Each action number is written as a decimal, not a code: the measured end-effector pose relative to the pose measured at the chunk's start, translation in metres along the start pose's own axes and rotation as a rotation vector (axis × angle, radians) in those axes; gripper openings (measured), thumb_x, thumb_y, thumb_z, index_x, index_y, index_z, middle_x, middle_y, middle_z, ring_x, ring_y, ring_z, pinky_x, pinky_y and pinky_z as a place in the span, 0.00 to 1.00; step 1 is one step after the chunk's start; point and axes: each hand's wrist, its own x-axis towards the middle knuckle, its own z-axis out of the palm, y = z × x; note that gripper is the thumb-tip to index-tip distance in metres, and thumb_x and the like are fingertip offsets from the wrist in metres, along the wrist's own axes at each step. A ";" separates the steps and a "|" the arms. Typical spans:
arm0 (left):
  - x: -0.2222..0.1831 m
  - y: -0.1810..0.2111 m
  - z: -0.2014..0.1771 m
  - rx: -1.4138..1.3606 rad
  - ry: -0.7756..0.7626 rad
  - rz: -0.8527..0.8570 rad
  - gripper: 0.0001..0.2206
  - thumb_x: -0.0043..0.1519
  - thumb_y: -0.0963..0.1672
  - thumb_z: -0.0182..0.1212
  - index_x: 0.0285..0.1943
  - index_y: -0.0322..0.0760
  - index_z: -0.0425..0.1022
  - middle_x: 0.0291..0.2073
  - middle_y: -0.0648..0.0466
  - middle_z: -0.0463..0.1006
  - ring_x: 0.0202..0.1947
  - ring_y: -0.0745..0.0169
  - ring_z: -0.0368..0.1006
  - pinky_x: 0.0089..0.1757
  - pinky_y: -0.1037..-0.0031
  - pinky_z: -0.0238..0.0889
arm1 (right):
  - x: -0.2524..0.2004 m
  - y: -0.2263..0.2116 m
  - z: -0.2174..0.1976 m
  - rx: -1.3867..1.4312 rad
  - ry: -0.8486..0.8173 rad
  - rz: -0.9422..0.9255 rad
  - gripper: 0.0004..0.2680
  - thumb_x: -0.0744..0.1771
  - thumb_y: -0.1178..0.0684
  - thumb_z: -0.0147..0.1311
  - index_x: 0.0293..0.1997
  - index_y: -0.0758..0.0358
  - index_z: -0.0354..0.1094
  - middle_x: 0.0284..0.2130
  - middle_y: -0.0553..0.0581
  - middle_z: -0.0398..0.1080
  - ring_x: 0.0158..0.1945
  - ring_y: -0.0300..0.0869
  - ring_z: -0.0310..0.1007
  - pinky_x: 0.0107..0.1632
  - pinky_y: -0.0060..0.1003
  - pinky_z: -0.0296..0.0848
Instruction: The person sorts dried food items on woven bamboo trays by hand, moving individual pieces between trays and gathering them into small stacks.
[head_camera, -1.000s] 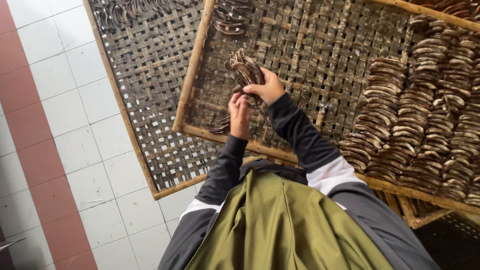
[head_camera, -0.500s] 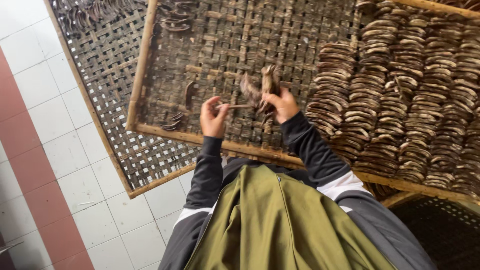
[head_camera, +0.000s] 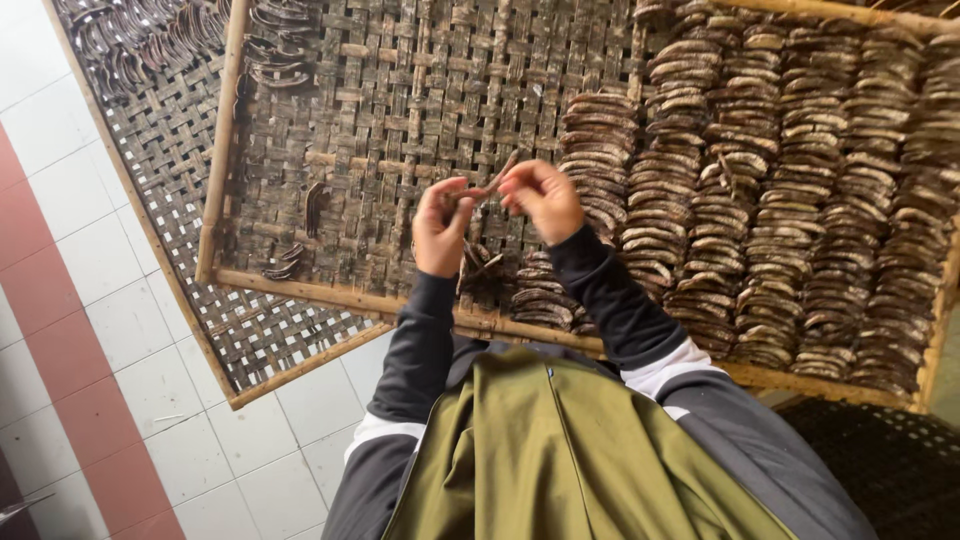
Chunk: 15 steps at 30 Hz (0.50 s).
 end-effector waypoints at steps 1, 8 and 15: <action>0.004 -0.005 0.011 0.005 -0.028 -0.023 0.13 0.68 0.37 0.59 0.61 0.31 0.70 0.48 0.48 0.82 0.45 0.69 0.77 0.45 0.80 0.70 | 0.005 -0.008 -0.017 -0.095 0.070 -0.058 0.04 0.73 0.60 0.55 0.52 0.68 0.68 0.41 0.58 0.75 0.41 0.38 0.77 0.43 0.31 0.78; 0.059 -0.058 0.067 -0.513 0.019 -0.179 0.12 0.70 0.39 0.62 0.61 0.30 0.73 0.47 0.51 0.81 0.32 0.76 0.65 0.34 0.84 0.59 | 0.015 -0.007 -0.068 0.087 0.122 -0.086 0.15 0.69 0.56 0.59 0.60 0.61 0.60 0.39 0.51 0.72 0.40 0.37 0.74 0.38 0.31 0.72; 0.083 -0.065 0.123 -0.377 -0.226 -0.106 0.12 0.67 0.38 0.62 0.58 0.31 0.71 0.47 0.53 0.79 0.44 0.70 0.74 0.46 0.79 0.70 | 0.043 0.049 -0.100 0.237 0.360 -0.069 0.08 0.69 0.57 0.58 0.53 0.66 0.70 0.44 0.54 0.75 0.43 0.37 0.74 0.44 0.31 0.72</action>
